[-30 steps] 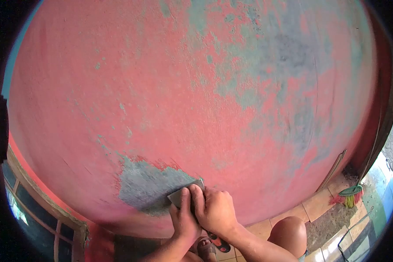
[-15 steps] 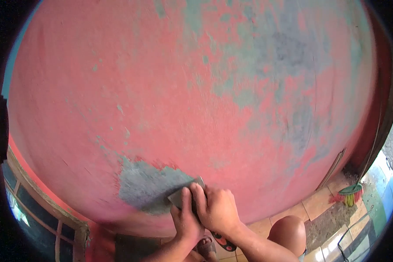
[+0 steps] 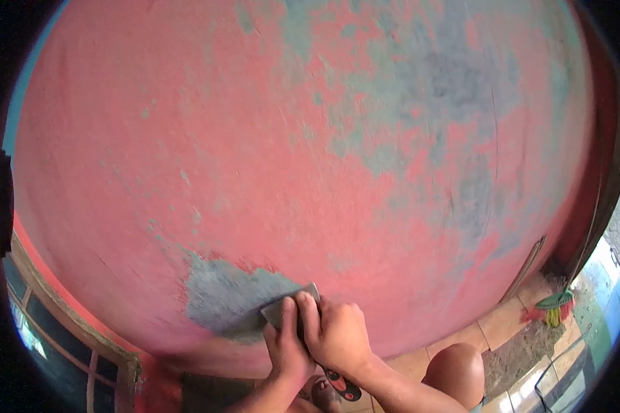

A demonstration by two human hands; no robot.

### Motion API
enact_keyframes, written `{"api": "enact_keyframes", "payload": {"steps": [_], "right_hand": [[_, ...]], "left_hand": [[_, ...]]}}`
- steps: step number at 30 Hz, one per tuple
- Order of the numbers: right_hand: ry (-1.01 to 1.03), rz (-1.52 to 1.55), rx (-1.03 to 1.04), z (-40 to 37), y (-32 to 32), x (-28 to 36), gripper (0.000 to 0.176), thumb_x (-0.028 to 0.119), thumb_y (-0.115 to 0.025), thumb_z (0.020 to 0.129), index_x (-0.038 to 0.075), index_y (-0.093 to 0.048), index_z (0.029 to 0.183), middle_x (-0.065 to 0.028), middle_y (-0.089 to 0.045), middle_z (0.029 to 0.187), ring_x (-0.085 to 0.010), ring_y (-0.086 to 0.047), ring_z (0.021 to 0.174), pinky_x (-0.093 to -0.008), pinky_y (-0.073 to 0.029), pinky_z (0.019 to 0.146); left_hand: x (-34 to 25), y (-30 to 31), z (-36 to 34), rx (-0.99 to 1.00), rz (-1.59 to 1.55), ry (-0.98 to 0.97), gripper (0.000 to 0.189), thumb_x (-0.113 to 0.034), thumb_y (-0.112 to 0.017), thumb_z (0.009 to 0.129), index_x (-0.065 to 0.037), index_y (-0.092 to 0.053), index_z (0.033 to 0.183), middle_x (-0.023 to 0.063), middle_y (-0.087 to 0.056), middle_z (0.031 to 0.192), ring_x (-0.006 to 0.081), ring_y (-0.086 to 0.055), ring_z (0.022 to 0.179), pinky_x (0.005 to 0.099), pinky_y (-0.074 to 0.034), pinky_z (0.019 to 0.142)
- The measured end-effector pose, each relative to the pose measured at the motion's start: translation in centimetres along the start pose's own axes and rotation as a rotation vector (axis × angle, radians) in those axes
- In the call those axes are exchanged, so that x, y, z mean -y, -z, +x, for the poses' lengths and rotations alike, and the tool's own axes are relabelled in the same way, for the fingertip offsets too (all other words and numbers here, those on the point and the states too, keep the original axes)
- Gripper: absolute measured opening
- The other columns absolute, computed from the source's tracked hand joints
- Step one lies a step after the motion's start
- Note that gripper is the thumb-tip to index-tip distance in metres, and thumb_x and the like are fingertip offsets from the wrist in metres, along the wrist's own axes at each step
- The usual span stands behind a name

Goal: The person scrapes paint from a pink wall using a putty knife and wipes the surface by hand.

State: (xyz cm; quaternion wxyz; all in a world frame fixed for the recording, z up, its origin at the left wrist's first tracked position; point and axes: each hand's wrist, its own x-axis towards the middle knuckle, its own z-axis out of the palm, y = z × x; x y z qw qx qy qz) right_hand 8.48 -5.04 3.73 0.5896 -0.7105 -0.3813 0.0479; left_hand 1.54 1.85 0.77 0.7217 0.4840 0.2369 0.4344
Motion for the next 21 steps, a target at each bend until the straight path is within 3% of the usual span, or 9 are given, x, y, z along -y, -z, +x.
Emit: {"api": "enact_keyframes", "payload": {"steps": [3,6,9,11,13,21], "right_hand": [[-0.009,0.075,0.014,0.2,0.6,0.8,0.041,0.025,-0.056,0.103,-0.007,-0.064,0.08,-0.0298,-0.053,0.063,-0.0464,-0.051,0.054,-0.0452,-0.044,0.052],[0.023,0.022,0.011,-0.3,1.0,0.7,0.041,0.026,-0.056,0.103,-0.007,-0.064,0.08,-0.0295,-0.053,0.063,-0.0459,-0.053,0.054,-0.0457,-0.045,0.052],[0.063,-0.007,-0.015,0.1,0.5,0.2,0.04,0.025,-0.057,0.102,-0.006,-0.064,0.078,-0.0296,-0.055,0.064,-0.048,-0.056,0.058,-0.0476,-0.045,0.052],[0.075,0.013,-0.032,0.4,-0.1,0.6,0.04,0.025,-0.057,0.102,-0.006,-0.063,0.076,-0.0297,-0.055,0.065,-0.0489,-0.058,0.061,-0.0486,-0.045,0.052],[0.046,0.013,-0.014,0.2,0.3,0.9,0.04,0.024,-0.057,0.101,-0.006,-0.063,0.076,-0.03,-0.056,0.067,-0.0502,-0.059,0.065,-0.0492,-0.045,0.053],[0.037,-0.006,0.021,0.4,-0.1,0.3,0.038,0.03,-0.057,0.101,-0.002,-0.07,0.085,-0.0277,-0.062,0.068,-0.0476,-0.063,0.065,-0.0534,-0.05,0.057]], "left_hand": [[-0.2,0.1,-0.8,-0.024,0.016,0.045,0.035,-0.036,-0.058,0.106,-0.002,-0.063,0.103,0.0053,-0.066,0.102,0.015,-0.064,0.091,0.031,-0.053,0.079],[0.5,0.0,-1.1,-0.036,0.063,0.029,0.035,-0.036,-0.058,0.106,-0.001,-0.063,0.107,0.0057,-0.065,0.105,0.015,-0.065,0.094,0.0313,-0.053,0.08],[0.8,0.3,0.0,-0.021,0.02,-0.041,0.039,-0.035,-0.062,0.103,0.003,-0.068,0.102,0.0072,-0.069,0.101,0.013,-0.064,0.089,0.0298,-0.052,0.075],[-1.1,-0.3,-0.3,0.002,-0.055,0.021,0.037,-0.034,-0.061,0.104,0.002,-0.067,0.098,0.0058,-0.068,0.099,0.0127,-0.064,0.086,0.0295,-0.051,0.072],[-0.4,0.0,-0.3,0.024,0.014,-0.001,0.038,-0.04,-0.052,0.107,-0.004,-0.063,0.104,0.0034,-0.065,0.102,0.0136,-0.064,0.091,0.0313,-0.051,0.077],[-0.3,0.3,-0.2,0.035,0.053,0.01,0.037,-0.039,-0.054,0.106,-0.003,-0.064,0.105,0.004,-0.066,0.103,0.0137,-0.065,0.092,0.0302,-0.052,0.079]]}}
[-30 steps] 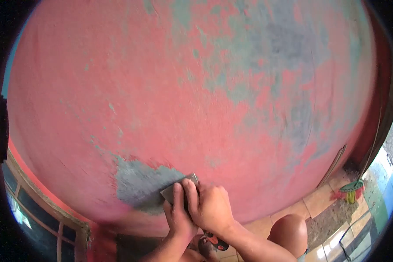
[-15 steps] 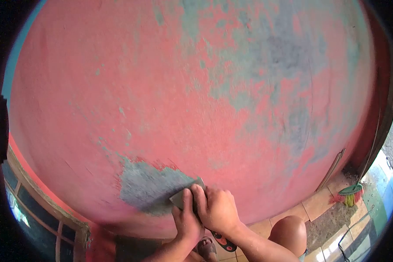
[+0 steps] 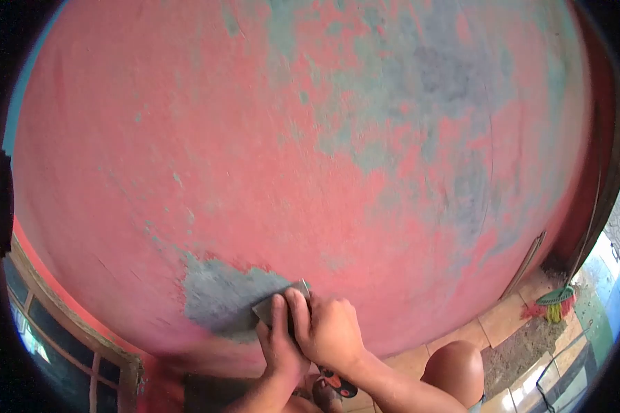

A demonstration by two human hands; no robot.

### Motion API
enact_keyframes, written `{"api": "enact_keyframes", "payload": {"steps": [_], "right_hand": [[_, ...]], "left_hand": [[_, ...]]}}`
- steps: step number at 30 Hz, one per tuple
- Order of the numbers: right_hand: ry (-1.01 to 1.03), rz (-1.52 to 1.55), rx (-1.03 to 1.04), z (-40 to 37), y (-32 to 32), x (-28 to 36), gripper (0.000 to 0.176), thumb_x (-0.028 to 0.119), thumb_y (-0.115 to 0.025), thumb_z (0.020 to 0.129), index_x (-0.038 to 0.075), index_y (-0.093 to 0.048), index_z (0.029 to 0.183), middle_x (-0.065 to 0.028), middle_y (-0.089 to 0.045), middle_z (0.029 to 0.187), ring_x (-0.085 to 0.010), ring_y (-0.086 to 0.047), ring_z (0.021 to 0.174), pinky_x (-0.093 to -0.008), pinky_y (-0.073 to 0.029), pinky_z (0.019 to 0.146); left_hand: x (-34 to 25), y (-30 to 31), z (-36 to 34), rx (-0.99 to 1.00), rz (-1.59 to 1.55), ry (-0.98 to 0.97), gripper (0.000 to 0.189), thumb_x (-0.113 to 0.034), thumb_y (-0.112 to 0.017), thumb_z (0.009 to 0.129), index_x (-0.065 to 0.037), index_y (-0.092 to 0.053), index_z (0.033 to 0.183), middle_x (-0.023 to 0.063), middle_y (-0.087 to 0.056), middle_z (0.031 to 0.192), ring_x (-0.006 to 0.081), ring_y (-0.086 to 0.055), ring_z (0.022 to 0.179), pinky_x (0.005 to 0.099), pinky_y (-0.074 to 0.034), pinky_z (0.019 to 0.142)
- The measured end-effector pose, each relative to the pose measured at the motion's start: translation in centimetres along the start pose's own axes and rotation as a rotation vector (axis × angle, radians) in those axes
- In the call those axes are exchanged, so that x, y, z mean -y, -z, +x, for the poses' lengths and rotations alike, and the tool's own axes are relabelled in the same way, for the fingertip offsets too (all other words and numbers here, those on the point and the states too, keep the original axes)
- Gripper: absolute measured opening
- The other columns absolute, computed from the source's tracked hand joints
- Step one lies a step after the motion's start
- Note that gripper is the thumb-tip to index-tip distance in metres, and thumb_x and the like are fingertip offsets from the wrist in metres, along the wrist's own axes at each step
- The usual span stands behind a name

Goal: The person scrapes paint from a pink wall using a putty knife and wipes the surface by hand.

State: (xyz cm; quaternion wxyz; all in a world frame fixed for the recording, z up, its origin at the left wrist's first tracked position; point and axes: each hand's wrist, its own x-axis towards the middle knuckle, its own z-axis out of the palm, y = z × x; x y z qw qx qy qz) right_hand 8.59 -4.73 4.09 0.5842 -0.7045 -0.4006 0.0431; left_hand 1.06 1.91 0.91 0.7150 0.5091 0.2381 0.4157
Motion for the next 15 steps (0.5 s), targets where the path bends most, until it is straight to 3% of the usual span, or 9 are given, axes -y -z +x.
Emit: {"api": "enact_keyframes", "payload": {"steps": [3,9,12,13,15], "right_hand": [[0.016,-0.016,0.013,-0.4,0.4,0.3,0.039,0.03,-0.057,0.101,-0.003,-0.069,0.084,-0.0277,-0.062,0.069,-0.0477,-0.063,0.065,-0.0534,-0.05,0.057],[-0.013,0.021,-0.026,-0.5,0.1,0.0,0.044,0.03,-0.055,0.102,-0.005,-0.066,0.078,-0.0297,-0.059,0.066,-0.0495,-0.061,0.064,-0.0518,-0.049,0.056],[-0.077,0.15,0.048,-0.6,0.4,0.0,0.042,0.027,-0.055,0.104,-0.006,-0.064,0.082,-0.024,-0.056,0.06,-0.0311,-0.064,0.052,-0.0433,-0.046,0.052],[-0.044,0.092,0.039,-0.7,0.4,-0.1,0.044,0.029,-0.054,0.106,-0.006,-0.064,0.081,-0.0199,-0.057,0.056,-0.0187,-0.061,0.051,-0.0411,-0.046,0.051],[-0.045,0.103,0.031,-1.1,0.0,-0.7,0.044,0.029,-0.055,0.106,-0.006,-0.064,0.081,-0.0201,-0.057,0.056,-0.0194,-0.056,0.049,-0.0403,-0.046,0.05]], "left_hand": [[0.2,-0.1,-0.5,-0.088,-0.004,0.047,0.037,-0.038,-0.056,0.106,-0.002,-0.064,0.105,0.0047,-0.066,0.103,0.0146,-0.066,0.093,0.031,-0.053,0.079],[0.6,0.0,0.0,-0.03,-0.038,0.008,0.036,-0.037,-0.058,0.106,-0.001,-0.063,0.108,0.0058,-0.066,0.103,0.0146,-0.066,0.094,0.0309,-0.054,0.079],[-0.6,-0.1,-1.0,-0.074,0.022,0.045,0.036,-0.036,-0.058,0.106,0.0,-0.063,0.107,0.0063,-0.066,0.104,0.0146,-0.066,0.094,0.0306,-0.054,0.08],[-0.6,0.0,-1.0,-0.071,0.023,0.039,0.036,-0.035,-0.058,0.106,0.0,-0.063,0.107,0.0063,-0.066,0.104,0.0145,-0.066,0.093,0.0304,-0.054,0.079],[0.0,0.3,-0.9,-0.056,0.026,0.026,0.036,-0.035,-0.058,0.106,0.0,-0.063,0.107,0.0063,-0.067,0.104,0.0144,-0.066,0.093,0.0302,-0.054,0.079]]}}
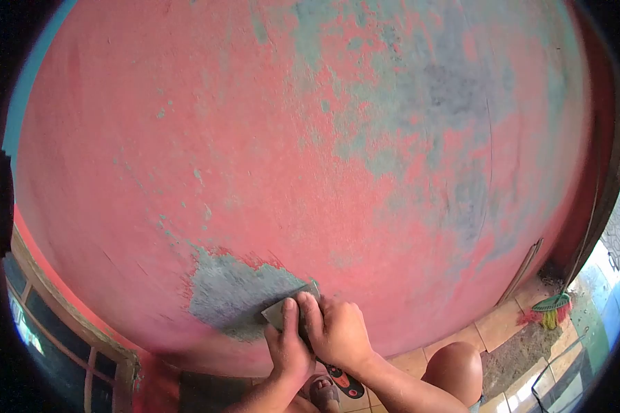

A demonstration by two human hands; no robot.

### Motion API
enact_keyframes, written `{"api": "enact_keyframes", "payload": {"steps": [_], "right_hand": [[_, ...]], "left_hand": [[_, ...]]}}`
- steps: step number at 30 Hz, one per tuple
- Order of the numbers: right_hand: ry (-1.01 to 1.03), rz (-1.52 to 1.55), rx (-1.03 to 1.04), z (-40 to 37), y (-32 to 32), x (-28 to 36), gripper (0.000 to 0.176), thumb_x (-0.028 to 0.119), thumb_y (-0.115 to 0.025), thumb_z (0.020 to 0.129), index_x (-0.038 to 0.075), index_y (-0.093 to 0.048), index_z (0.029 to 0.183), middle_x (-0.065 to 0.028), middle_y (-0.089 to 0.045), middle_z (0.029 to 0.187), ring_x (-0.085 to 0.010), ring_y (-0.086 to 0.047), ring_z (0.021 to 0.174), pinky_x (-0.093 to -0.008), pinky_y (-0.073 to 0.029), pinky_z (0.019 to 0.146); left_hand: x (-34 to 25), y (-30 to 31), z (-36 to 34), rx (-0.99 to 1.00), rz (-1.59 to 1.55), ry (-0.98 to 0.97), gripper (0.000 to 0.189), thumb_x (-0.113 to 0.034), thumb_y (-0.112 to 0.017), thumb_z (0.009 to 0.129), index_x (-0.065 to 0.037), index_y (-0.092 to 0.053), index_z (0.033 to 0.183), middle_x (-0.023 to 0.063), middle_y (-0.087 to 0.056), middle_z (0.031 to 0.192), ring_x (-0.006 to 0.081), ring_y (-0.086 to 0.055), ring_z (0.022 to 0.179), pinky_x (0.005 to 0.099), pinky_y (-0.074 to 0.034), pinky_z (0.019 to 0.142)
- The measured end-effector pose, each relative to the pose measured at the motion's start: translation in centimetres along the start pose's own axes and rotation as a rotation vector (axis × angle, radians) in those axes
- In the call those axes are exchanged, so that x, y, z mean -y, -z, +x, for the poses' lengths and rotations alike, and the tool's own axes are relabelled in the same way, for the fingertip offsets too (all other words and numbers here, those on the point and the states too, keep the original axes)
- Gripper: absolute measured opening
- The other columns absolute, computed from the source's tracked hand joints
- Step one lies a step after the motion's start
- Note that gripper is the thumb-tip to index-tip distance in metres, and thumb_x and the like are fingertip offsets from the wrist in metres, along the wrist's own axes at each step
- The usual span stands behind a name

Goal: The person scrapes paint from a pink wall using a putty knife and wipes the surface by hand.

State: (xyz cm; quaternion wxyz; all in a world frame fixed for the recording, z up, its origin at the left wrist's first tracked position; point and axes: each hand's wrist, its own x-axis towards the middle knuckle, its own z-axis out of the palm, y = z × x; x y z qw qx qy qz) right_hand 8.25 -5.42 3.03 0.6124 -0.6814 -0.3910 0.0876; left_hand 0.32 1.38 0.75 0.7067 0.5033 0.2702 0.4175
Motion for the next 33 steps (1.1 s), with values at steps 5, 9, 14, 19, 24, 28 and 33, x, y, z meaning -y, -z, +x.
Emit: {"api": "enact_keyframes", "payload": {"steps": [5,9,14,19,24,28,33], "right_hand": [[-0.028,0.04,-0.042,-0.2,-0.4,0.1,0.04,0.028,-0.057,0.101,-0.004,-0.067,0.08,-0.0287,-0.06,0.067,-0.0488,-0.061,0.064,-0.051,-0.048,0.055],[0.002,-0.001,-0.064,0.2,-0.6,0.5,0.039,0.028,-0.057,0.101,-0.004,-0.067,0.081,-0.0278,-0.06,0.066,-0.0487,-0.061,0.063,-0.0515,-0.048,0.056],[0.006,-0.01,-0.049,0.1,-0.4,0.1,0.039,0.026,-0.056,0.103,-0.006,-0.066,0.084,-0.0264,-0.052,0.06,-0.0319,-0.046,0.046,-0.0424,-0.044,0.05],[0.016,-0.004,-0.044,0.0,-0.4,0.3,0.038,0.026,-0.056,0.103,-0.006,-0.065,0.084,-0.0282,-0.052,0.063,-0.0395,-0.053,0.05,-0.0435,-0.044,0.052],[0.047,-0.038,-0.057,0.7,-0.3,0.6,0.039,0.027,-0.056,0.103,-0.006,-0.065,0.085,-0.0289,-0.055,0.065,-0.0471,-0.055,0.057,-0.0449,-0.045,0.053],[-0.002,-0.029,-0.039,0.1,-0.1,0.8,0.037,0.025,-0.055,0.103,-0.005,-0.066,0.085,-0.0289,-0.054,0.065,-0.0485,-0.053,0.058,-0.0453,-0.045,0.052],[0.05,-0.072,-0.072,0.4,-0.8,0.7,0.035,0.025,-0.057,0.101,-0.002,-0.065,0.079,-0.0268,-0.058,0.066,-0.0479,-0.058,0.061,-0.0502,-0.046,0.053]], "left_hand": [[0.8,0.6,0.3,0.023,0.011,0.013,0.036,-0.035,-0.058,0.106,0.001,-0.064,0.106,0.0063,-0.066,0.105,0.0146,-0.066,0.093,0.0299,-0.054,0.079],[0.6,0.5,0.5,0.006,0.011,0.011,0.036,-0.035,-0.057,0.106,0.0,-0.064,0.106,0.006,-0.066,0.105,0.0142,-0.066,0.093,0.0297,-0.054,0.079],[0.2,0.2,0.3,0.019,-0.014,0.056,0.037,-0.036,-0.057,0.106,0.001,-0.064,0.107,0.0064,-0.066,0.105,0.015,-0.065,0.095,0.0304,-0.054,0.08],[0.3,0.0,0.6,0.024,-0.015,0.007,0.039,-0.038,-0.057,0.106,0.0,-0.064,0.107,0.0065,-0.066,0.105,0.0153,-0.065,0.095,0.0312,-0.054,0.079],[0.2,0.2,0.4,0.007,-0.008,0.02,0.039,-0.038,-0.058,0.105,0.0,-0.065,0.103,0.005,-0.067,0.101,0.0138,-0.065,0.09,0.0293,-0.053,0.077],[0.8,0.2,0.7,-0.012,0.048,-0.011,0.041,-0.04,-0.057,0.106,0.0,-0.065,0.103,0.0047,-0.067,0.1,0.0137,-0.065,0.089,0.0289,-0.053,0.076],[-0.3,0.4,0.8,0.054,0.043,-0.015,0.041,-0.041,-0.054,0.106,-0.001,-0.065,0.103,0.0051,-0.066,0.103,0.014,-0.064,0.092,0.0305,-0.053,0.078]]}}
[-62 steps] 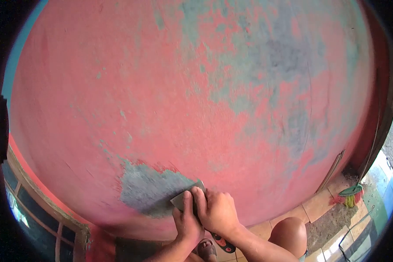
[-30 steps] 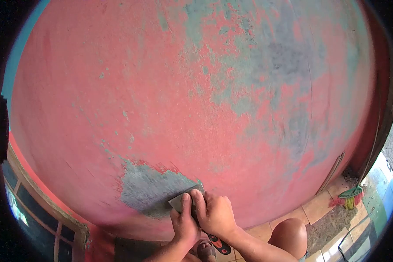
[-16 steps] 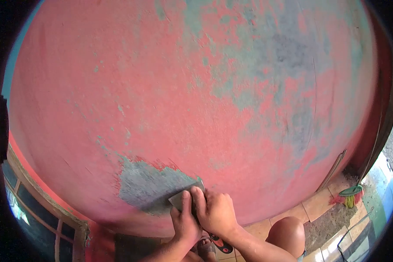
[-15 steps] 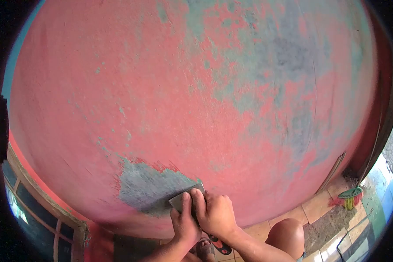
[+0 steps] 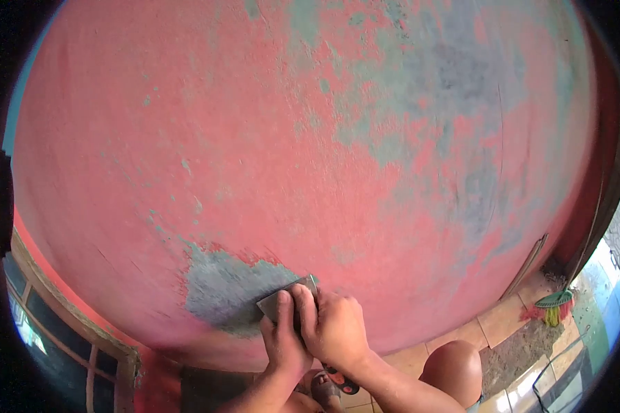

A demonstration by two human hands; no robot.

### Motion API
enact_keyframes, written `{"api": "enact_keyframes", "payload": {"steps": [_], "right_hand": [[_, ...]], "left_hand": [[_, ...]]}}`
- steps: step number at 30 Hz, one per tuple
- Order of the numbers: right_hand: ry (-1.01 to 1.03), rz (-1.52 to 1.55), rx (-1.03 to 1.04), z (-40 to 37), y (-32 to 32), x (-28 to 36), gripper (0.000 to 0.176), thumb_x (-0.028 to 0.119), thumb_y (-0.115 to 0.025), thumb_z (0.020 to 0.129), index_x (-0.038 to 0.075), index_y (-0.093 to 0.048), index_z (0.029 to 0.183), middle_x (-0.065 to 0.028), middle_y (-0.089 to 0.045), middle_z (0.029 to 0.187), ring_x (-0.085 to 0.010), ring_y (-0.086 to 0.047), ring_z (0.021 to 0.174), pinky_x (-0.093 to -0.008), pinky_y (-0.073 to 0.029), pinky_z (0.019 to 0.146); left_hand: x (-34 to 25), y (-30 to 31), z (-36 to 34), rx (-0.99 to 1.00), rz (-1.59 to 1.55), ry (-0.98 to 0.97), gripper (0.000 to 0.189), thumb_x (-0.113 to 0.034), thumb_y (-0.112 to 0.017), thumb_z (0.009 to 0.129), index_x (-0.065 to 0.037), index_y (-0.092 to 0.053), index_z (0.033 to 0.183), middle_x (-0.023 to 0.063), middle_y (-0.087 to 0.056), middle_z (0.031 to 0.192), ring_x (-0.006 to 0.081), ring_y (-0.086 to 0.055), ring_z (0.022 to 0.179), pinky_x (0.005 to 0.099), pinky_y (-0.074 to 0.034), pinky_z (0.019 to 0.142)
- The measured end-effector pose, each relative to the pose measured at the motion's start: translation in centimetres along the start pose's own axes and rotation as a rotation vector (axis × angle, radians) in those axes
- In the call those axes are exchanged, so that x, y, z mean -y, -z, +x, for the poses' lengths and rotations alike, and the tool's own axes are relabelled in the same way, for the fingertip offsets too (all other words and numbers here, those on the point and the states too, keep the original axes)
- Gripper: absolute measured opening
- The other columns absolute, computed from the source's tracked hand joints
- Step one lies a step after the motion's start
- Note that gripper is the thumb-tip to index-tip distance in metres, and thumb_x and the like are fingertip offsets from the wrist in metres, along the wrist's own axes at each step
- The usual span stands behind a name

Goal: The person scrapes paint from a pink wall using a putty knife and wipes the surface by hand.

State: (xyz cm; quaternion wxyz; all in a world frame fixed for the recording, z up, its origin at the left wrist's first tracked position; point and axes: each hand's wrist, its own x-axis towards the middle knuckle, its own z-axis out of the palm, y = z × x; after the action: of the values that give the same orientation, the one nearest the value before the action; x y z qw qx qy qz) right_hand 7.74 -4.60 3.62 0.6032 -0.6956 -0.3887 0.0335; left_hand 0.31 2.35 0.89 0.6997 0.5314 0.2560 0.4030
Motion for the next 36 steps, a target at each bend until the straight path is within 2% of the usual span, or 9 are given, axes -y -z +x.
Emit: {"api": "enact_keyframes", "payload": {"steps": [14,18,19,23,24,26,28,34,36], "right_hand": [[-0.097,0.129,0.168,0.2,2.0,-0.1,0.042,0.032,-0.06,0.1,-0.004,-0.067,0.08,-0.0282,-0.061,0.066,-0.0468,-0.062,0.062,-0.0489,-0.05,0.056],[-0.26,0.325,0.455,-1.3,4.6,0.6,0.037,0.032,-0.066,0.1,-0.004,-0.069,0.094,-0.0124,-0.07,0.069,-0.0237,-0.07,0.062,-0.035,-0.055,0.06],[-0.182,0.292,0.537,-1.2,5.7,0.4,0.034,0.029,-0.066,0.101,-0.004,-0.069,0.102,-0.009,-0.074,0.082,-0.0167,-0.072,0.078,-0.0323,-0.057,0.069],[-0.064,0.246,0.499,-1.5,9.5,-2.3,0.032,0.025,-0.059,0.105,-0.005,-0.066,0.109,-0.0139,-0.072,0.095,-0.0169,-0.072,0.089,-0.0366,-0.057,0.078],[-0.049,0.225,0.482,-1.8,10.8,-4.4,0.031,0.024,-0.055,0.107,-0.005,-0.063,0.114,-0.0151,-0.071,0.098,-0.0183,-0.071,0.091,-0.0382,-0.058,0.081],[-0.203,0.468,0.326,-2.2,13.5,-5.9,0.031,0.023,-0.05,0.108,-0.004,-0.058,0.122,-0.015,-0.069,0.096,-0.0222,-0.071,0.088,-0.0409,-0.059,0.08],[-0.356,0.664,0.055,-3.7,15.0,-9.2,0.031,0.022,-0.044,0.109,0.0,-0.052,0.13,-0.0135,-0.065,0.089,-0.0262,-0.07,0.076,-0.0423,-0.062,0.07],[-0.36,0.603,-0.358,-4.1,16.8,-11.6,0.028,0.03,-0.051,0.106,0.006,-0.058,0.117,-0.0087,-0.062,0.071,-0.0201,-0.062,0.052,-0.0327,-0.053,0.048],[-0.408,0.549,-0.366,-4.3,17.0,-12.1,0.028,0.03,-0.051,0.107,0.005,-0.059,0.115,-0.008,-0.062,0.07,-0.0195,-0.062,0.051,-0.0326,-0.053,0.048]], "left_hand": [[0.1,-0.5,-0.8,-0.065,0.017,-0.113,0.039,-0.034,-0.061,0.104,0.004,-0.069,0.1,0.0058,-0.07,0.097,0.0125,-0.065,0.087,0.0296,-0.052,0.071],[-0.4,0.2,-1.4,-0.082,0.095,-0.297,0.035,-0.03,-0.06,0.104,0.003,-0.07,0.096,0.0026,-0.07,0.091,0.0116,-0.064,0.084,0.03,-0.052,0.07],[-1.5,-0.4,-1.8,-0.08,0.148,-0.37,0.034,-0.027,-0.058,0.104,0.001,-0.066,0.087,0.0013,-0.066,0.081,0.0106,-0.06,0.074,0.0293,-0.048,0.064],[-0.2,1.9,-0.3,0.077,0.224,-0.85,0.035,-0.03,-0.054,0.104,-0.004,-0.052,0.081,0.0014,-0.051,0.067,0.0121,-0.045,0.058,0.0273,-0.036,0.056],[-0.4,2.6,-0.1,0.046,0.299,-0.932,0.046,-0.041,-0.047,0.104,0.003,-0.059,0.105,0.0148,-0.064,0.089,0.0227,-0.06,0.083,0.0341,-0.046,0.073],[-2.3,2.3,1.1,-0.133,0.423,-1.221,0.056,-0.045,-0.05,0.101,0.006,-0.054,0.123,0.0236,-0.061,0.117,0.0306,-0.058,0.112,0.0424,-0.045,0.096],[-3.0,2.5,2.4,-0.249,0.654,-1.277,0.073,-0.055,-0.063,0.094,0.002,-0.051,0.139,0.0303,-0.045,0.145,0.0439,-0.042,0.136,0.0591,-0.027,0.116],[-3.0,-0.5,5.0,-0.337,1.377,-1.209,0.102,-0.07,-0.052,0.093,0.003,-0.025,0.158,0.0348,-0.011,0.165,0.0573,-0.01,0.151,0.073,0.001,0.116],[-0.1,-0.9,4.0,-0.054,1.467,-1.251,0.097,-0.068,-0.051,0.094,-0.004,-0.022,0.161,0.0195,-0.016,0.169,0.0406,-0.014,0.156,0.0665,-0.002,0.12]]}}
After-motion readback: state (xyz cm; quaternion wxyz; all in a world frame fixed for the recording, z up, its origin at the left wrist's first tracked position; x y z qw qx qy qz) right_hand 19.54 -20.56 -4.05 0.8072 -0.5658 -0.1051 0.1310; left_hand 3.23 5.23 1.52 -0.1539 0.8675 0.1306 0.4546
